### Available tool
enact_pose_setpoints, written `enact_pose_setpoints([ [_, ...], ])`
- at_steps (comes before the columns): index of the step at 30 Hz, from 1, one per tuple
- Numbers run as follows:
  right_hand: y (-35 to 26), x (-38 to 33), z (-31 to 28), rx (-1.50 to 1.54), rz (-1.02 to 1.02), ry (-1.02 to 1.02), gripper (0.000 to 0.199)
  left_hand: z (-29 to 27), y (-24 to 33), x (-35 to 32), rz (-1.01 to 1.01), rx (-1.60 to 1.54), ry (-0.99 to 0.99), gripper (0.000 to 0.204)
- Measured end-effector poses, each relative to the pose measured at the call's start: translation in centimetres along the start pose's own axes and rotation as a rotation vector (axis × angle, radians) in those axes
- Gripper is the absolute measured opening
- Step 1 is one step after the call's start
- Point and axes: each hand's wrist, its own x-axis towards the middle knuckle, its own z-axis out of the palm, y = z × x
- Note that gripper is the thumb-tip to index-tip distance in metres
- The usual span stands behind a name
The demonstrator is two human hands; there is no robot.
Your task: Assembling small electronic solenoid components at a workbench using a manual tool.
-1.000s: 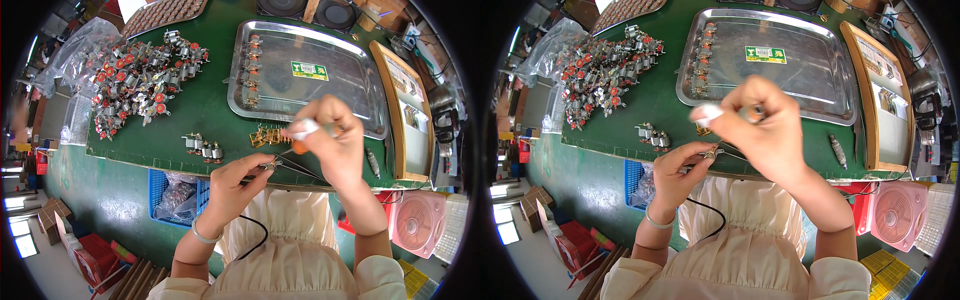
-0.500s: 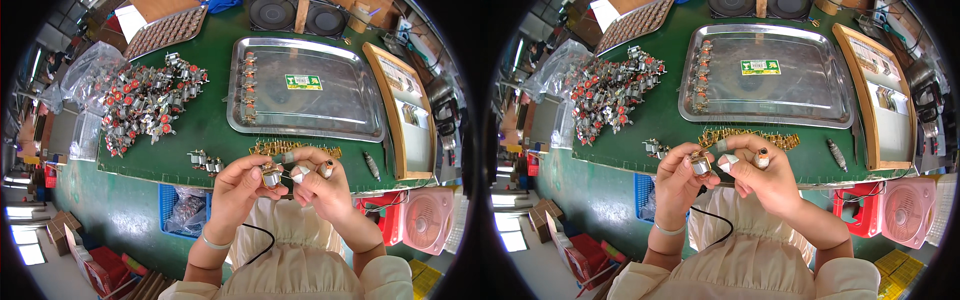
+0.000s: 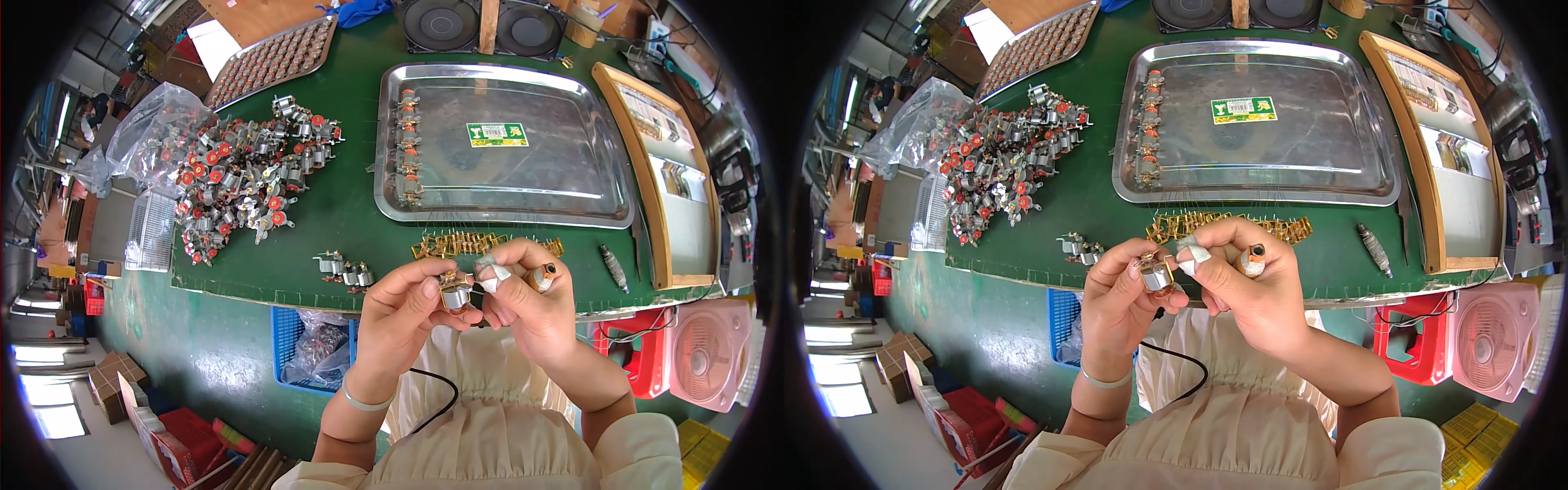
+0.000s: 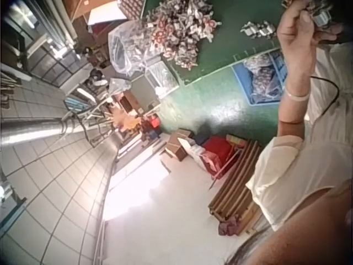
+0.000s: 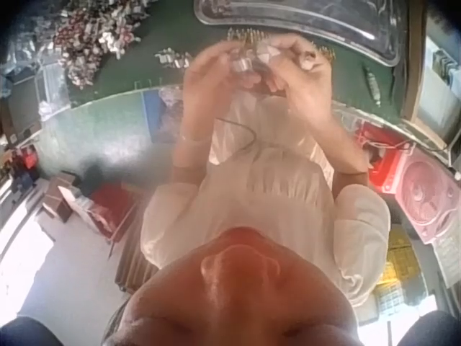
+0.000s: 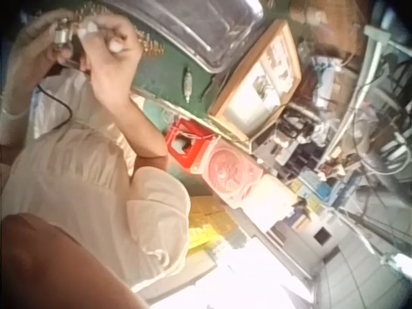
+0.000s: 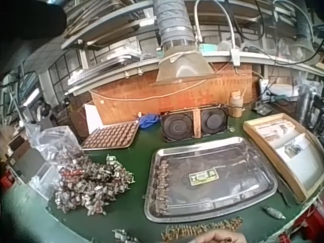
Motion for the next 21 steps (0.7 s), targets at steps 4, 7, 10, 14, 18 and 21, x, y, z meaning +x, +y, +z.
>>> enact_pose_setpoints([
  [4,0.0,-0.2,-0.5,0.044,0.023,0.019,0.016,-0.1,0.2,0.0,-0.005,-0.024,-0.014,0.028],
  [7,-1.0,-0.2,-0.9,0.024,0.049,0.050,0.021,0.1,0.5,0.0,-0.038,-0.093,0.008,0.030],
  [10,-2.1,-0.4,-1.7,0.090,-0.032,0.001,0.030,0.0,0.4,0.2,-0.021,-0.116,0.016,0.032],
  [14,-3.3,-0.8,-2.6,-0.015,-0.134,-0.032,0.027,-0.4,0.3,0.4,0.005,-0.034,-0.035,0.032],
  [18,-5.0,-0.8,-2.6,-0.805,-0.548,-0.067,0.032,-0.5,0.2,0.5,-0.020,-0.047,-0.046,0.032],
  [21,-5.7,-0.5,-2.5,-1.031,-0.683,-0.053,0.039,-0.7,0.2,0.3,0.034,0.020,-0.075,0.036],
])
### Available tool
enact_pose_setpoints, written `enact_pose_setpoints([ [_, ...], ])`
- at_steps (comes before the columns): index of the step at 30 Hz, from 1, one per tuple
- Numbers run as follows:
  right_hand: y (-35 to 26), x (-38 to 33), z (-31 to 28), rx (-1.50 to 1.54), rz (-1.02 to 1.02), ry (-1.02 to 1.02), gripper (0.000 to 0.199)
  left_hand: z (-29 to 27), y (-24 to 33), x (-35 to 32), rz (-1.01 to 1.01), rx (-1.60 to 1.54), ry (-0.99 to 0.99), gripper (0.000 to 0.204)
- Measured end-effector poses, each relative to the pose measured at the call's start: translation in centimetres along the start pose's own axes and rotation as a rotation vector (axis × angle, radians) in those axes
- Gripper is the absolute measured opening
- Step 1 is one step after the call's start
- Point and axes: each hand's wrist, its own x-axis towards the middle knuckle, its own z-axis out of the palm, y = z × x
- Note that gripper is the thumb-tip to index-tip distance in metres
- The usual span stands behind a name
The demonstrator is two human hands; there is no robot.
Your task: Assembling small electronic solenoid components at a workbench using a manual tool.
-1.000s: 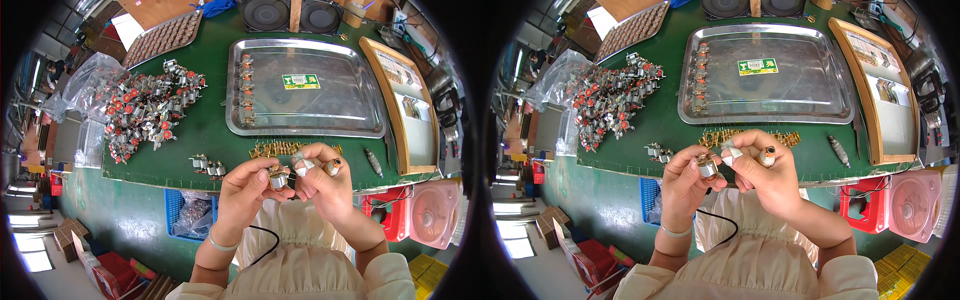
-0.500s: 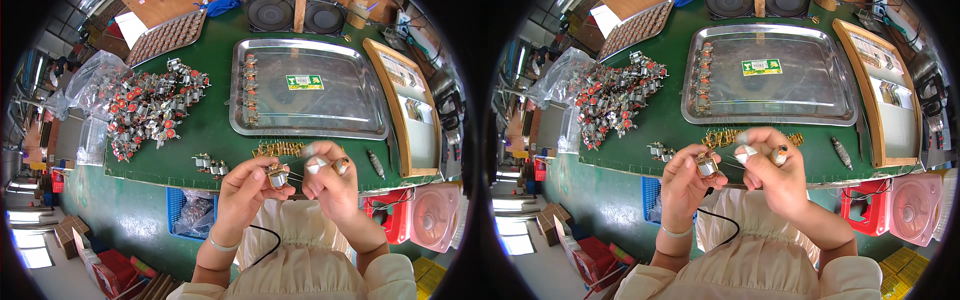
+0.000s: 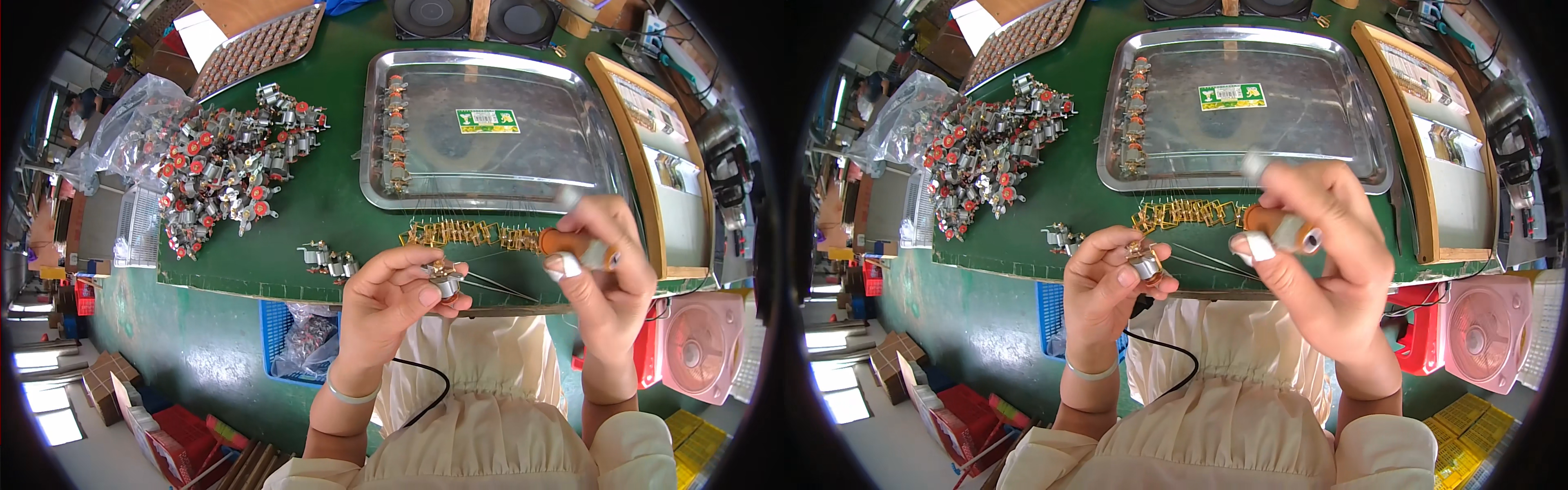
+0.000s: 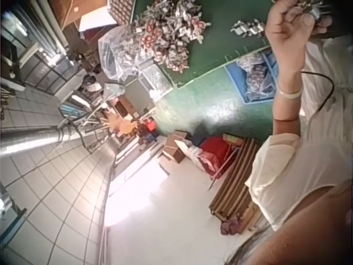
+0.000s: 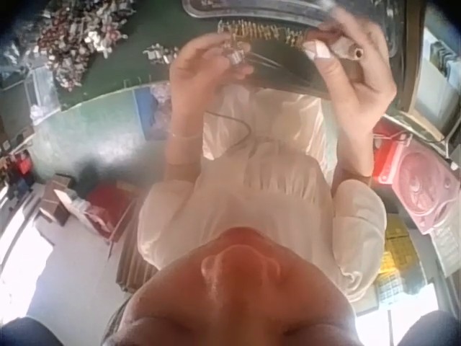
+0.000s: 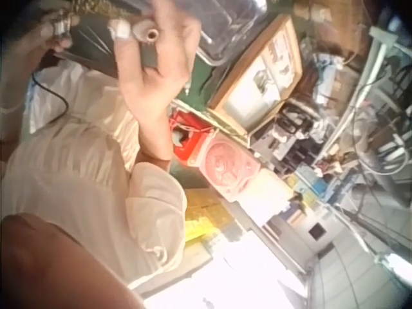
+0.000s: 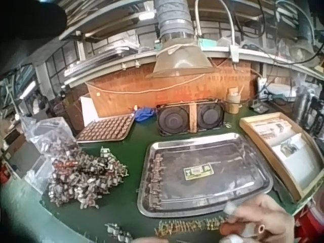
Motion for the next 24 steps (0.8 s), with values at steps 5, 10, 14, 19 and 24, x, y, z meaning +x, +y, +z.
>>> enact_pose_setpoints([
  [5,-0.9,0.6,1.3,0.359,0.165,0.155,0.058,-0.8,-1.0,-0.5,0.258,0.640,0.047,0.035],
  [10,0.7,0.4,2.6,0.318,0.046,-0.203,0.052,-1.4,-1.6,-0.8,0.262,0.964,0.066,0.030],
  [14,0.9,0.6,3.7,0.285,0.016,-0.197,0.050,-1.3,-1.3,-0.7,0.230,0.975,0.071,0.028],
  [19,1.3,0.7,4.0,0.282,-0.025,-0.224,0.048,-1.1,-1.4,-0.6,0.234,0.959,0.071,0.027],
  [24,0.9,0.7,4.5,0.324,0.131,-0.191,0.046,-1.3,-1.5,-0.7,0.246,0.963,0.088,0.027],
])
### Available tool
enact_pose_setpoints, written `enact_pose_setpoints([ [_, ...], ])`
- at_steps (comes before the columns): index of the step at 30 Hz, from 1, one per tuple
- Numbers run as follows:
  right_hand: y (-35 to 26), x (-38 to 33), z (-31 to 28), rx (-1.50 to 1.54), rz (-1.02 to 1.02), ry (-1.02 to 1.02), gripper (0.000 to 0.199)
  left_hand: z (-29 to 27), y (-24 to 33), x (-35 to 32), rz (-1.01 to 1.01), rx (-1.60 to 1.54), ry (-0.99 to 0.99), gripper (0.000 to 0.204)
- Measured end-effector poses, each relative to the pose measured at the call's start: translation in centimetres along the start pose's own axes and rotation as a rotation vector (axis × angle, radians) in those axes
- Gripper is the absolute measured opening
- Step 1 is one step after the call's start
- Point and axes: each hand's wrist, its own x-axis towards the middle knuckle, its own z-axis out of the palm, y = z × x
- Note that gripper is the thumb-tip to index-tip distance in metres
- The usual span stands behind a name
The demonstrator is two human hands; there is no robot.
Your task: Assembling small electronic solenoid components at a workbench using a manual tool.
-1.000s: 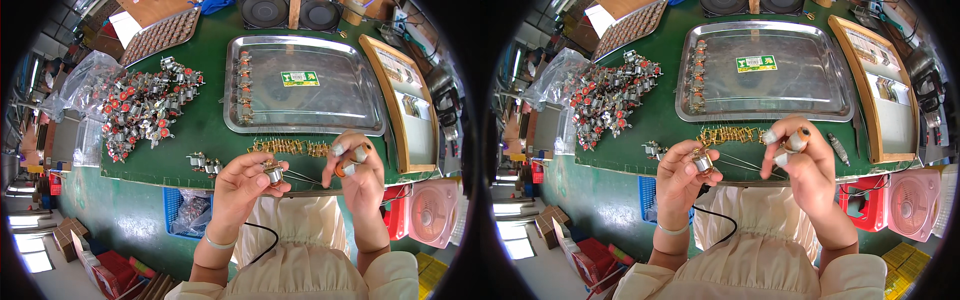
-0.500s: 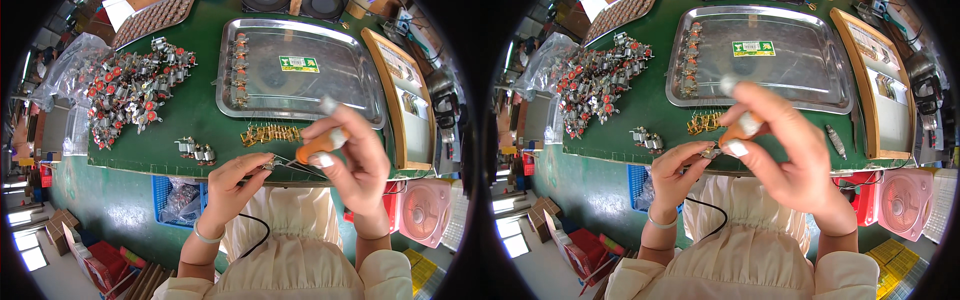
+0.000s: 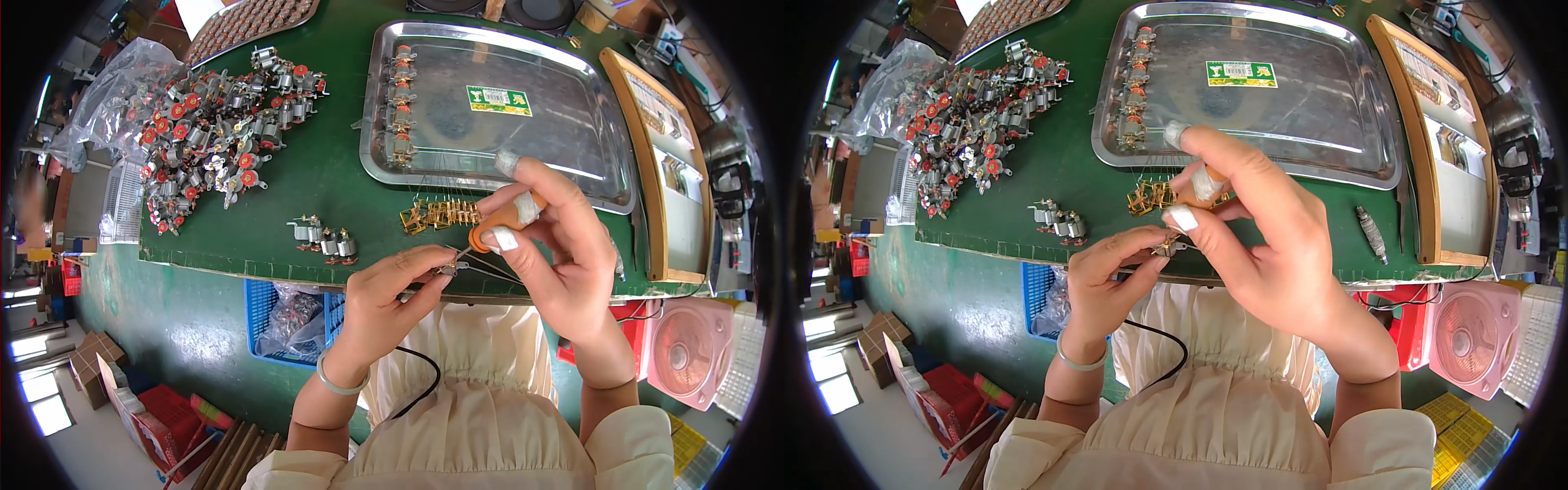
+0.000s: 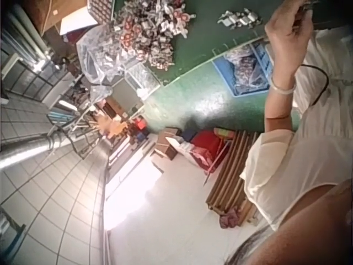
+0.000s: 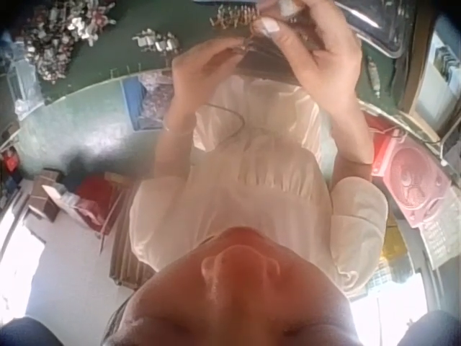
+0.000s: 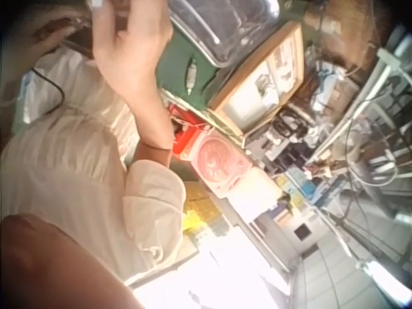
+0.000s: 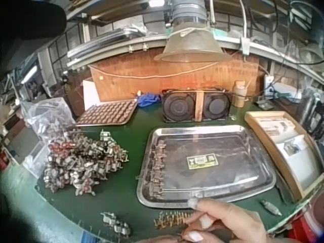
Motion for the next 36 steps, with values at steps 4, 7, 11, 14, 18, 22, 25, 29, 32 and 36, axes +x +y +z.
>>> enact_pose_setpoints([
  [4,0.8,-0.3,0.2,-0.134,-0.031,0.072,0.045,0.2,0.1,0.0,0.005,0.042,0.014,0.026],
  [7,1.2,-0.6,-0.3,-0.228,-0.110,0.062,0.046,0.3,0.2,0.0,0.014,0.046,0.024,0.026],
  [11,1.8,0.1,0.7,-0.152,-0.190,0.248,0.041,0.2,0.2,0.0,-0.006,0.042,0.011,0.026],
  [14,1.7,0.2,0.4,-0.212,-0.212,0.221,0.040,0.2,0.0,-0.1,-0.010,0.044,0.015,0.026],
  [18,0.5,0.8,-1.2,-0.280,-0.142,-0.038,0.044,0.1,0.0,-0.2,-0.022,0.022,0.016,0.027],
  [22,0.2,0.5,-1.4,0.093,0.064,-0.065,0.047,0.3,0.0,-0.1,-0.023,0.013,0.016,0.027],
  [25,-0.2,0.4,-1.3,0.077,0.132,-0.031,0.046,0.3,0.0,0.0,-0.019,0.007,0.018,0.027],
  [29,-0.2,0.2,-1.1,0.038,0.123,-0.014,0.046,0.3,-0.2,-0.2,-0.027,0.008,0.024,0.027],
  [32,-0.6,0.3,-1.1,0.077,0.158,-0.014,0.042,0.3,-0.2,-0.2,-0.031,0.012,0.022,0.027],
  [36,-0.7,0.8,-1.2,-0.006,0.206,0.022,0.028,0.3,-0.1,-0.1,-0.018,0.019,0.015,0.027],
])
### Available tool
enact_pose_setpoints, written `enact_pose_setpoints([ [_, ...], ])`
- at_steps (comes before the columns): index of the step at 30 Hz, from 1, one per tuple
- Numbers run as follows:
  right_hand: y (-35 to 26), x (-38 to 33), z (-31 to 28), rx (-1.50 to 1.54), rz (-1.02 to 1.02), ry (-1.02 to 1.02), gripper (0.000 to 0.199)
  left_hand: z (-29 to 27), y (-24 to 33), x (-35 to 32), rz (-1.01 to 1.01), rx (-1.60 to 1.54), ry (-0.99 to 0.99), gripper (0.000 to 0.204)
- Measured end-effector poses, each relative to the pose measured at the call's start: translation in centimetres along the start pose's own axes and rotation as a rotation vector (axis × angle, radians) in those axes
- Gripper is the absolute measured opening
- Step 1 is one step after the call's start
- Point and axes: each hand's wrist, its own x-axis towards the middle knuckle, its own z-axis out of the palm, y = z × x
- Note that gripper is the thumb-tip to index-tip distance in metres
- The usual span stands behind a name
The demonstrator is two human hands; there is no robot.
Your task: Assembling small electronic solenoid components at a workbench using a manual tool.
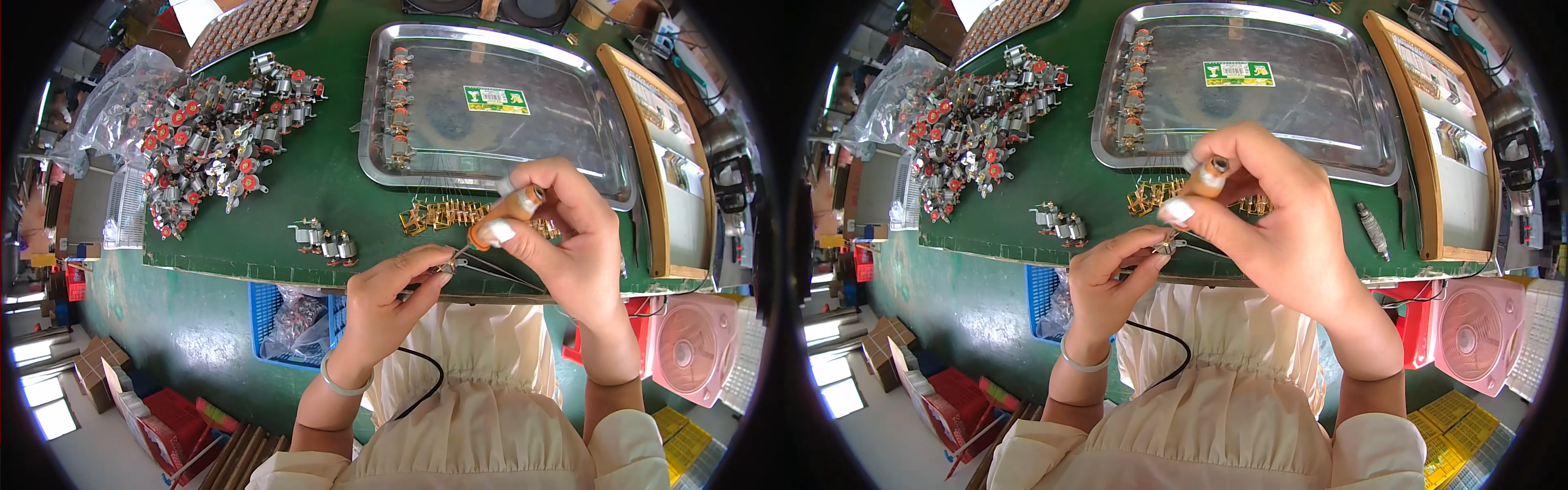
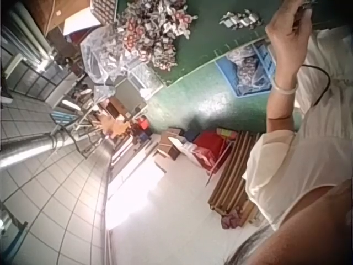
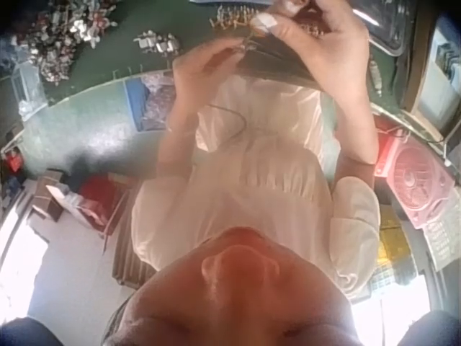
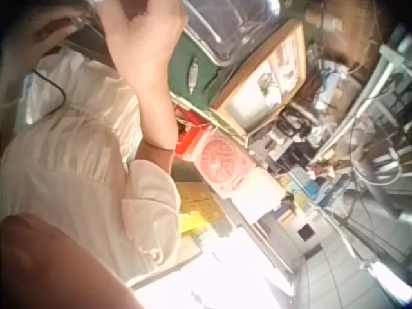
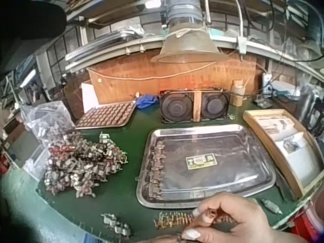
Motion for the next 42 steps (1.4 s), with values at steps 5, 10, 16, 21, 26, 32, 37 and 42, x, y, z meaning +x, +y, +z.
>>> enact_pose_setpoints([
  [5,1.5,1.0,0.8,-0.179,-0.167,0.079,0.049,-0.1,0.2,-0.1,0.019,0.028,0.013,0.026],
  [10,1.5,0.9,2.1,0.120,-0.209,0.190,0.043,0.0,0.3,-0.1,0.028,0.017,0.003,0.026],
  [16,0.4,-1.3,1.4,0.749,0.066,0.151,0.028,-0.3,0.8,0.0,-0.003,-0.528,0.074,0.030],
  [21,2.0,-3.0,1.8,0.724,0.412,-0.104,0.026,-0.7,1.0,0.0,-0.201,-0.833,0.030,0.027],
  [26,1.7,-2.7,3.1,0.836,0.423,-0.017,0.026,-0.5,1.3,-0.1,-0.273,-0.971,0.000,0.027],
  [32,1.9,-2.3,3.5,0.833,0.315,0.078,0.016,-0.3,1.6,0.1,-0.281,-1.006,-0.032,0.028],
  [37,1.7,-2.5,3.7,0.751,0.278,0.125,0.012,-0.3,1.6,0.2,-0.274,-1.008,-0.045,0.028],
  [42,1.9,-2.9,3.1,0.775,0.313,0.127,0.020,-0.5,2.0,0.5,-0.297,-0.988,-0.048,0.028],
])
